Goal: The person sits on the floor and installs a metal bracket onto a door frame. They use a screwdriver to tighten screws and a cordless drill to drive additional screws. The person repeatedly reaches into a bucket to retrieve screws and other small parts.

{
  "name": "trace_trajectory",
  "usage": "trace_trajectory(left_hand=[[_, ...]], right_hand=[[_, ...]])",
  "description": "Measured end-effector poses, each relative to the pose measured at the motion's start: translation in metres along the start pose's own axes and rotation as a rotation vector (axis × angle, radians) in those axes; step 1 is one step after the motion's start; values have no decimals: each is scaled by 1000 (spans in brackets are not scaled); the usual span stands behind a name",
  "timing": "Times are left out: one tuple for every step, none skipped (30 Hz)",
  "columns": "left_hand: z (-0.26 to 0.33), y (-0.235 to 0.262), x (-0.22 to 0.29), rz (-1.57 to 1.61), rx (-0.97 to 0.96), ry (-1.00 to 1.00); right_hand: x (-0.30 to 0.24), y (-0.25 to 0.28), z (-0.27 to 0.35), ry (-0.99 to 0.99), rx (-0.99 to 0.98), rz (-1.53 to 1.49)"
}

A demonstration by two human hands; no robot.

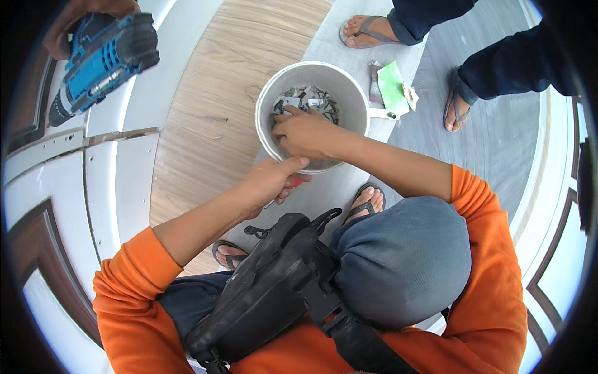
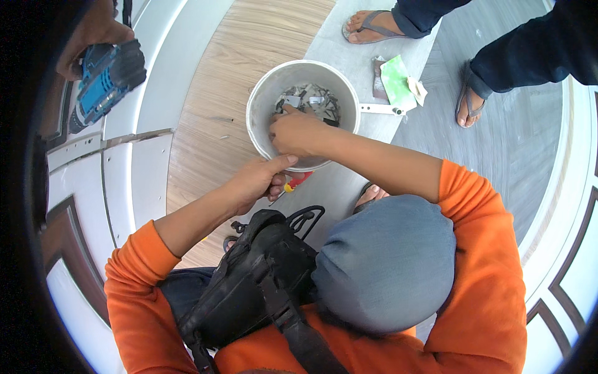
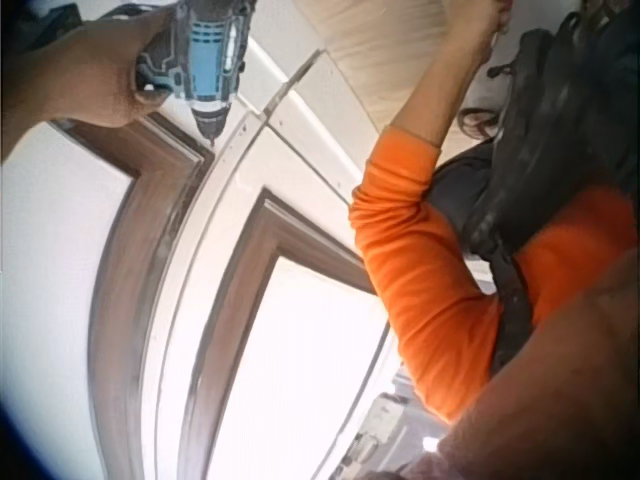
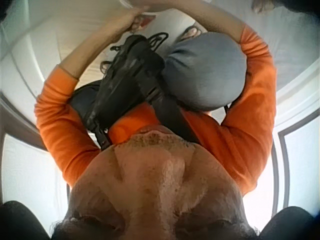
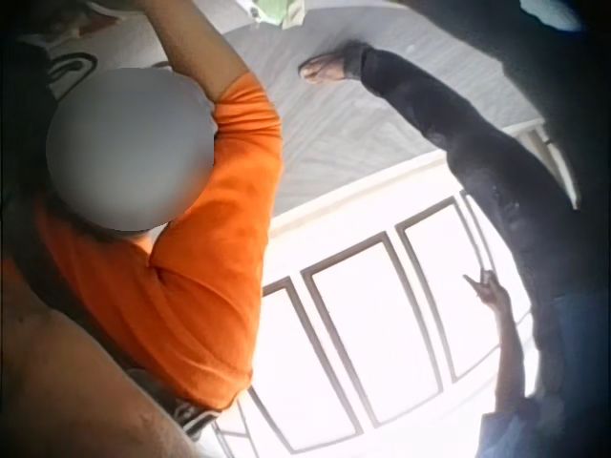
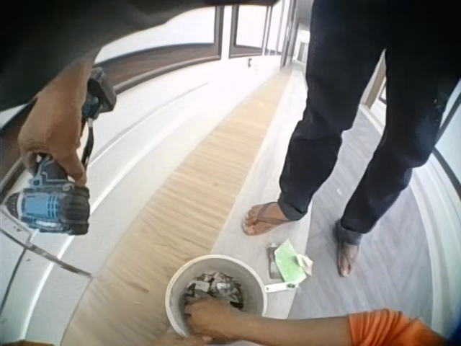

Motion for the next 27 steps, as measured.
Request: trace_trajectory(left_hand=[[2,-1,0,-43,10,-8],[5,-1,0,-89,22,-15],[8,0,-2,-165,-1,-27],[3,-2,-7,-237,-22,-37],[-9,3,-17,-259,-23,-25],[-6,6,-17,-288,-62,-49],[-1,-1,-11,-292,-108,-74],[0,-3,-7,-373,-126,-90],[-1,-2,-6,-435,-133,-92],[3,0,-10,-502,-157,-88],[12,9,-14,-532,-159,-111],[20,12,-16,-568,-175,-137],[28,17,-17,-609,-190,-162],[39,20,-15,-780,-173,-199],[47,28,-13,-806,-153,-230],[56,37,-12,-834,-132,-259],[65,44,-10,-858,-116,-297],[73,53,-13,-830,-111,-270],[80,60,-16,-803,-107,-242],[87,68,-21,-771,-98,-213],[90,72,-24,-767,-90,-206],[93,75,-27,-762,-82,-198],[94,78,-29,-759,-72,-188],[95,84,-28,-763,-24,-202],[97,91,-28,-765,23,-216],[99,99,-30,-765,66,-229],[101,105,-31,-766,89,-253]], right_hand=[[-6,12,3,34,51,0],[-11,24,7,67,103,-2],[-19,37,1,131,161,-1],[-14,40,8,35,121,-96],[-17,44,6,-17,93,-183],[-36,65,6,-110,1,-220],[-33,74,17,-5,117,-213],[-38,84,24,-33,108,-262],[-52,97,28,16,141,-239],[-62,105,29,102,135,-120],[-76,109,23,122,94,-102],[-90,119,24,126,52,-79],[-103,128,22,128,14,-56],[-114,135,23,75,-21,3],[-126,142,23,140,-33,64],[-138,148,24,205,-44,125],[-151,155,23,266,-63,191],[-166,160,22,312,-66,209],[-184,164,19,357,-69,224],[-205,166,15,409,-72,240],[-221,168,13,439,-93,261],[-237,169,11,469,-113,280],[-249,168,10,499,-131,299],[-259,168,10,533,-117,299],[-267,167,9,568,-103,299],[-277,165,7,601,-94,295],[-282,161,4,595,-120,291]])
Point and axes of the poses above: each hand's wrist, its own z-axis away from the middle knuckle, its own y-axis out of the back of the hand, x = y × z, the point moved 9 cm from there along -z, towards the middle knuckle, and after that the axes turned 13 degrees about y, right-handed, at the moved point
